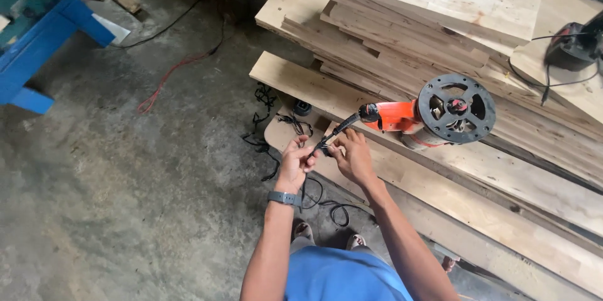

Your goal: Untangling the power cord of a wood router while it sits on a stack of lumber.

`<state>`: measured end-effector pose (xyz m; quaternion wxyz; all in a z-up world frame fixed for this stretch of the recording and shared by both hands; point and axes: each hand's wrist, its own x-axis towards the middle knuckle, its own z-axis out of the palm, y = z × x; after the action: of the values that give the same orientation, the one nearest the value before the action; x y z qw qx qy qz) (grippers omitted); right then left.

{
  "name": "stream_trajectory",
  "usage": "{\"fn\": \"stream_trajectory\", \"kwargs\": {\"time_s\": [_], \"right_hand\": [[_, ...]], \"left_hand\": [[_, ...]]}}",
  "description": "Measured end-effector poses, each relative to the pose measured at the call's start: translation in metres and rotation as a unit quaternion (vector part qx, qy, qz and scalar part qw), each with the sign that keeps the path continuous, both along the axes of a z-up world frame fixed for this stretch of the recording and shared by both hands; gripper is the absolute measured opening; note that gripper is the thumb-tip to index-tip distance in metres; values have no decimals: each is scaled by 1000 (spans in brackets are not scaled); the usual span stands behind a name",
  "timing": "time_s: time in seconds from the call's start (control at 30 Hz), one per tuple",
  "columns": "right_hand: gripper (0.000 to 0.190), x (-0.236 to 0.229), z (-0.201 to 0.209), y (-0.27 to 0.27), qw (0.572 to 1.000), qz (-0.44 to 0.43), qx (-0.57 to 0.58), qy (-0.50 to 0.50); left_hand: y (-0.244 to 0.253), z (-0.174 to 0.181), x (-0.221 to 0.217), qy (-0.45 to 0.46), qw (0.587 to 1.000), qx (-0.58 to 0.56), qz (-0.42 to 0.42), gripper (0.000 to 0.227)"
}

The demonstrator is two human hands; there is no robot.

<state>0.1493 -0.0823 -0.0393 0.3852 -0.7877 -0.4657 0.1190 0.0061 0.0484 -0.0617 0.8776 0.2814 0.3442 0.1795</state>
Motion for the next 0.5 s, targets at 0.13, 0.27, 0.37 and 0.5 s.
{"fn": "stream_trajectory", "kwargs": {"time_s": [0.13,0.27,0.37,0.5], "right_hand": [[25,-5,55,-13,991,24,-65,113],[22,-1,62,-4,940,24,-27,341],[27,-9,123,-1,973,11,-170,157],[32,8,90,26,964,11,-248,-90]], "left_hand": [[-15,22,4,5,987,144,71,33],[-28,47,2,57,926,366,76,35],[-40,49,-4,122,792,594,75,32],[-52,44,10,114,732,662,114,22]]}}
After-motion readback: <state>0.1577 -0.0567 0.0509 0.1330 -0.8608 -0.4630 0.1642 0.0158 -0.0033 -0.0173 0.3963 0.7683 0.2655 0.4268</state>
